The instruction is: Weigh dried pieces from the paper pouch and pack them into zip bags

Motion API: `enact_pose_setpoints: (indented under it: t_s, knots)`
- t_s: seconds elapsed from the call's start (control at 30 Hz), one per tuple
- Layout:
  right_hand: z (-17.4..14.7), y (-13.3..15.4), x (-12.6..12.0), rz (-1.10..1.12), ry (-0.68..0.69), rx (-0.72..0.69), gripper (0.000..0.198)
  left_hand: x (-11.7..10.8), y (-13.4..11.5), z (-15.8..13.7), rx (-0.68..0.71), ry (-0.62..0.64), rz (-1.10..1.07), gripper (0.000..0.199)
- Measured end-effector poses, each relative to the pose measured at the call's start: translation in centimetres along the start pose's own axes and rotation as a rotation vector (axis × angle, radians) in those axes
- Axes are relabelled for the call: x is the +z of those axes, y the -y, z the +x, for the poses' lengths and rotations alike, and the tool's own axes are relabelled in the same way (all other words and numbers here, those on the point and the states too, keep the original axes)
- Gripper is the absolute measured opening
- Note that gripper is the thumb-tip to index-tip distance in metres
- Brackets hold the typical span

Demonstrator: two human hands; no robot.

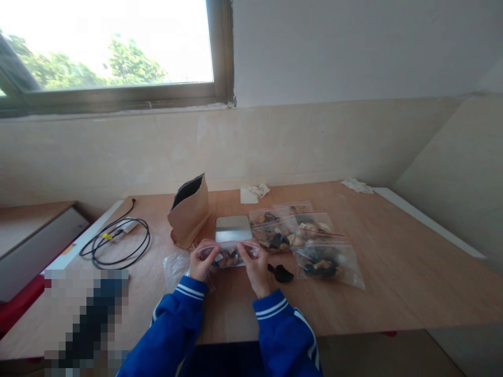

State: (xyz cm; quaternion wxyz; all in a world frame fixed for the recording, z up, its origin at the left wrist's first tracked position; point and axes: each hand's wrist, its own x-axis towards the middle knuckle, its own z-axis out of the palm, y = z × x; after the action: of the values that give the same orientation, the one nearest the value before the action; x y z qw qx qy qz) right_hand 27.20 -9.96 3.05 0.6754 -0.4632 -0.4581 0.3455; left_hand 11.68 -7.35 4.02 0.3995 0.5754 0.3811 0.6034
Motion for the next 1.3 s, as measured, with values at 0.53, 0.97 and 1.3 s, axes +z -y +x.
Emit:
enact_pose_setpoints:
  t_s: [0.53, 0.97, 1.3]
  knots:
    - [-0.4, 0.8, 0.1, 0.108, 0.200, 0.072, 0.021, 0.0, 0.1, -0.4, -0.085, -0.030, -0.089, 0.020]
    - [-0.4, 0.2, -0.1, 0.048, 0.194, -0.006, 0.015, 0.3, -0.7, -0.6, -0.081, 0.084, -0.018, 0.020]
    - [-0.5, 1.2, 0.1, 0.063, 0.210, 0.048, 0.020, 0.1, -0.2, -0.9, 0.005, 0.019, 0.047, 0.015]
